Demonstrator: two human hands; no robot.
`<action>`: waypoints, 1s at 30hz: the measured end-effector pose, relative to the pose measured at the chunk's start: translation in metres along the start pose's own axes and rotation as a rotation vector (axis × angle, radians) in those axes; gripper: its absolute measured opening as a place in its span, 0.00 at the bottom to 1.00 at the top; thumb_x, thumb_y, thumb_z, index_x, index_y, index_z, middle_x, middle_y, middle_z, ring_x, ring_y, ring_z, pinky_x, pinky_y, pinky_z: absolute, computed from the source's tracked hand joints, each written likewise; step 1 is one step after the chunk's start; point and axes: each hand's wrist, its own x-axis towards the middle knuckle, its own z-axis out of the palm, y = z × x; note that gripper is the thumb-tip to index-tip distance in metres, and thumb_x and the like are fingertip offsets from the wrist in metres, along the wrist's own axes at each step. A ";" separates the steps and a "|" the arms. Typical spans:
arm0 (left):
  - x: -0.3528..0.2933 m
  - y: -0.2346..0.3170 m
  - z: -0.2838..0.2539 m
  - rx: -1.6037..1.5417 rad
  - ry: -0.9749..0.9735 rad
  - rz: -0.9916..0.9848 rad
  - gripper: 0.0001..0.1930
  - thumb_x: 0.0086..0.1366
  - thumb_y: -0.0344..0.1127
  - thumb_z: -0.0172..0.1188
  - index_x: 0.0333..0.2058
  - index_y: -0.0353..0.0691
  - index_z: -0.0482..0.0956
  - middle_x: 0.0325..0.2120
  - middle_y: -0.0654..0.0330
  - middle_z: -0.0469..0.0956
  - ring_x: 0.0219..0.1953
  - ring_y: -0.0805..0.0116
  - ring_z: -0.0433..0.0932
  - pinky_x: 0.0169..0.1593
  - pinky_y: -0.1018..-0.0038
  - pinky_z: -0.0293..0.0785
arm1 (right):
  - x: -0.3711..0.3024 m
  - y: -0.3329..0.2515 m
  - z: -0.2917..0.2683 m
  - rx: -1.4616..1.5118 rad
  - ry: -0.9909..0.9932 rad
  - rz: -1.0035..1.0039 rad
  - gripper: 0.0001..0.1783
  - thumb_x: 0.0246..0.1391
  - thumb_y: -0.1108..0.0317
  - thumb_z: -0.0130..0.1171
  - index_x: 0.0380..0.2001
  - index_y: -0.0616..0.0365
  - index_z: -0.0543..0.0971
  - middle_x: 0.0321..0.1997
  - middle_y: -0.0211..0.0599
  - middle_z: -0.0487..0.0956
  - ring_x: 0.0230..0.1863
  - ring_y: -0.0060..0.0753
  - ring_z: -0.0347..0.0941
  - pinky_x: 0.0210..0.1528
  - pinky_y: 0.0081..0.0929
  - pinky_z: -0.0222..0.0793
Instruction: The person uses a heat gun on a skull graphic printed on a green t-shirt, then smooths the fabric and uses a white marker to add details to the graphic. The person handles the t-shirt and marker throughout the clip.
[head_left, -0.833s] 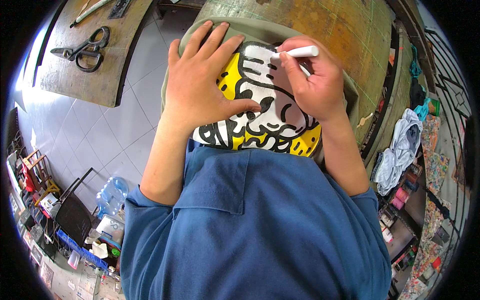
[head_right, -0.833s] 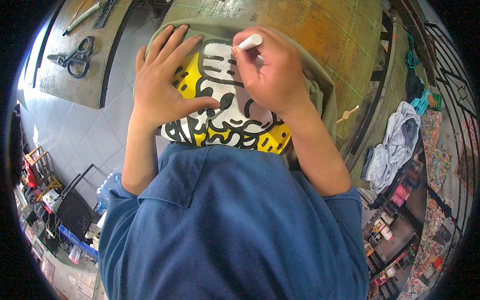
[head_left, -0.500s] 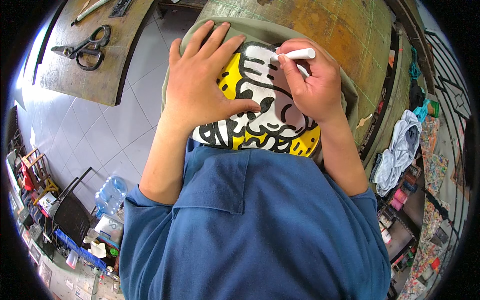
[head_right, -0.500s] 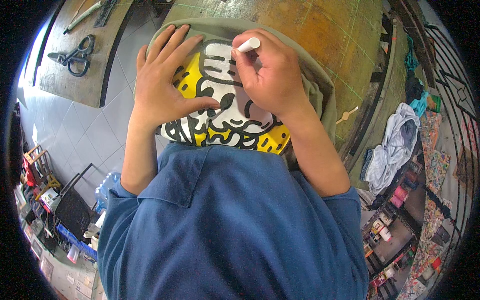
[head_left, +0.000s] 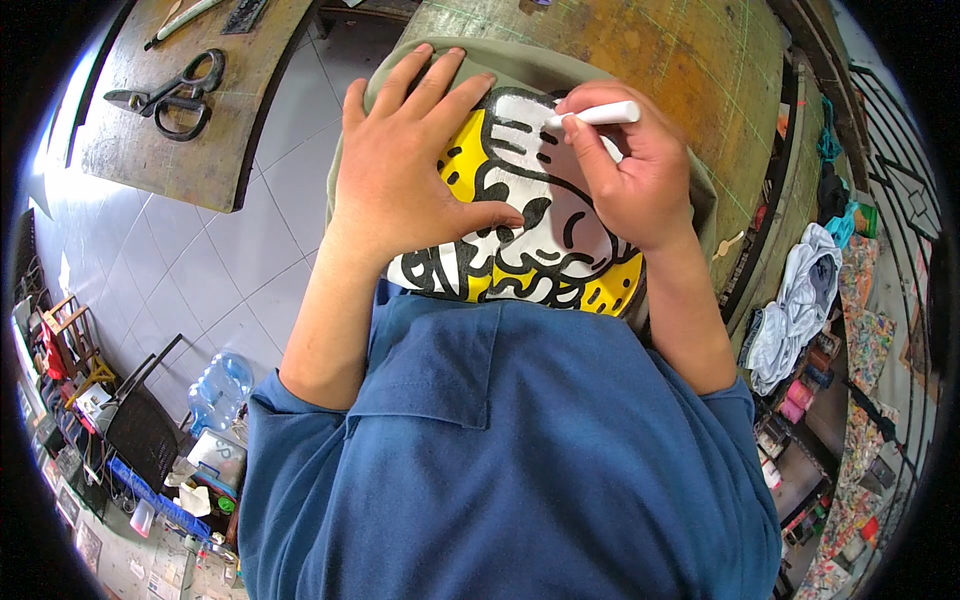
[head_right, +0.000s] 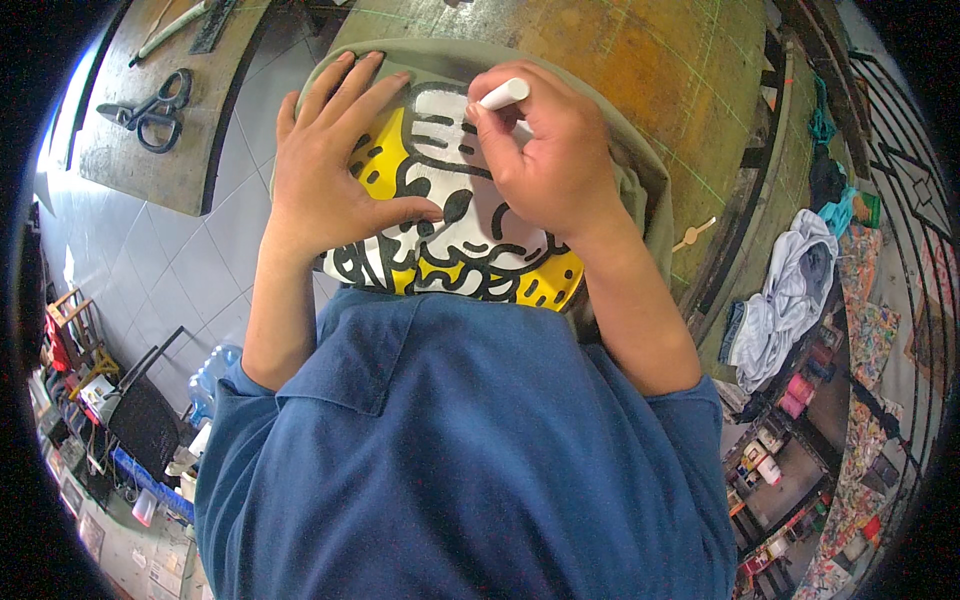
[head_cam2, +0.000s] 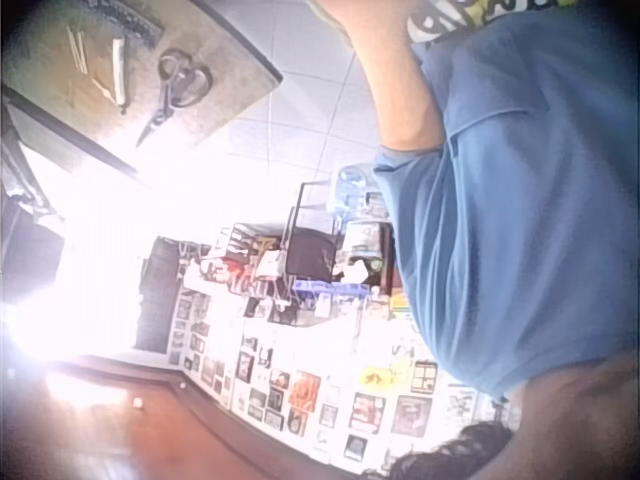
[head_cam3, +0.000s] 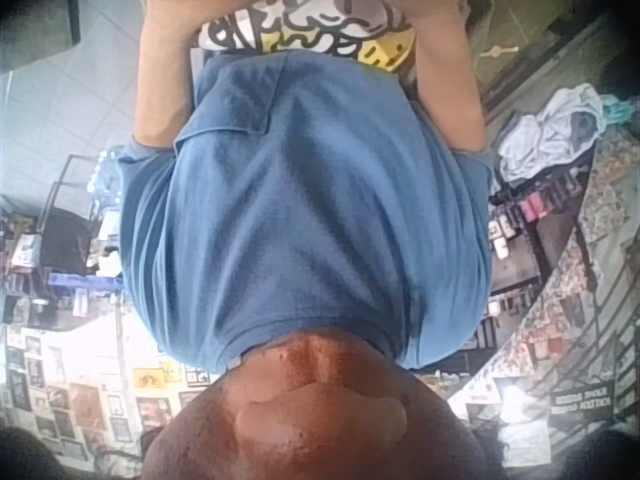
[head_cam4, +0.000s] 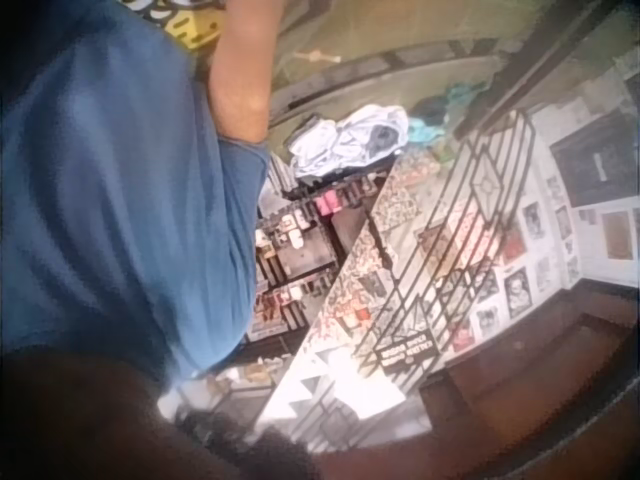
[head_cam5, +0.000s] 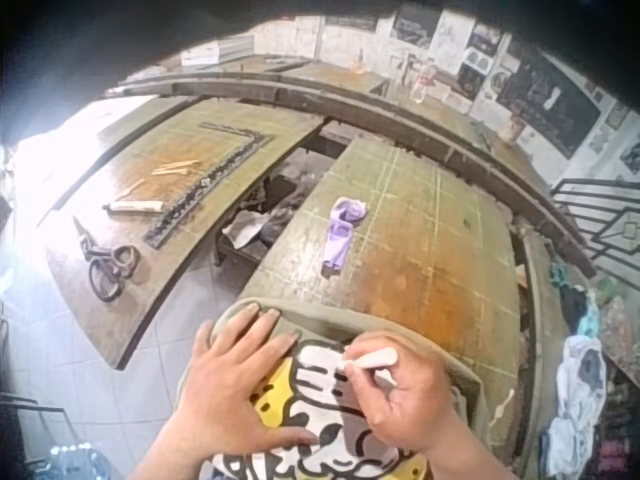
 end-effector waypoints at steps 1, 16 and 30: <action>0.000 0.000 0.000 0.000 0.000 -0.001 0.52 0.30 0.65 0.75 0.58 0.50 0.72 0.62 0.57 0.67 0.68 0.55 0.58 0.65 0.43 0.49 | 0.000 0.001 0.001 -0.016 0.032 -0.013 0.04 0.55 0.80 0.58 0.34 0.62 0.77 0.34 0.37 0.79 0.31 0.25 0.75 0.36 0.21 0.71; 0.001 0.000 0.000 -0.006 0.003 0.007 0.52 0.30 0.66 0.75 0.58 0.49 0.72 0.62 0.56 0.67 0.67 0.55 0.59 0.65 0.44 0.49 | -0.001 -0.001 0.013 0.093 0.119 0.052 0.04 0.52 0.78 0.60 0.32 0.60 0.77 0.30 0.37 0.79 0.28 0.28 0.77 0.33 0.23 0.71; 0.003 0.001 -0.002 0.006 -0.018 0.008 0.53 0.31 0.65 0.75 0.58 0.48 0.72 0.62 0.56 0.67 0.67 0.55 0.59 0.65 0.45 0.49 | -0.004 0.002 -0.027 1.334 0.279 0.633 0.10 0.64 0.65 0.55 0.38 0.62 0.78 0.32 0.41 0.81 0.29 0.28 0.76 0.36 0.28 0.72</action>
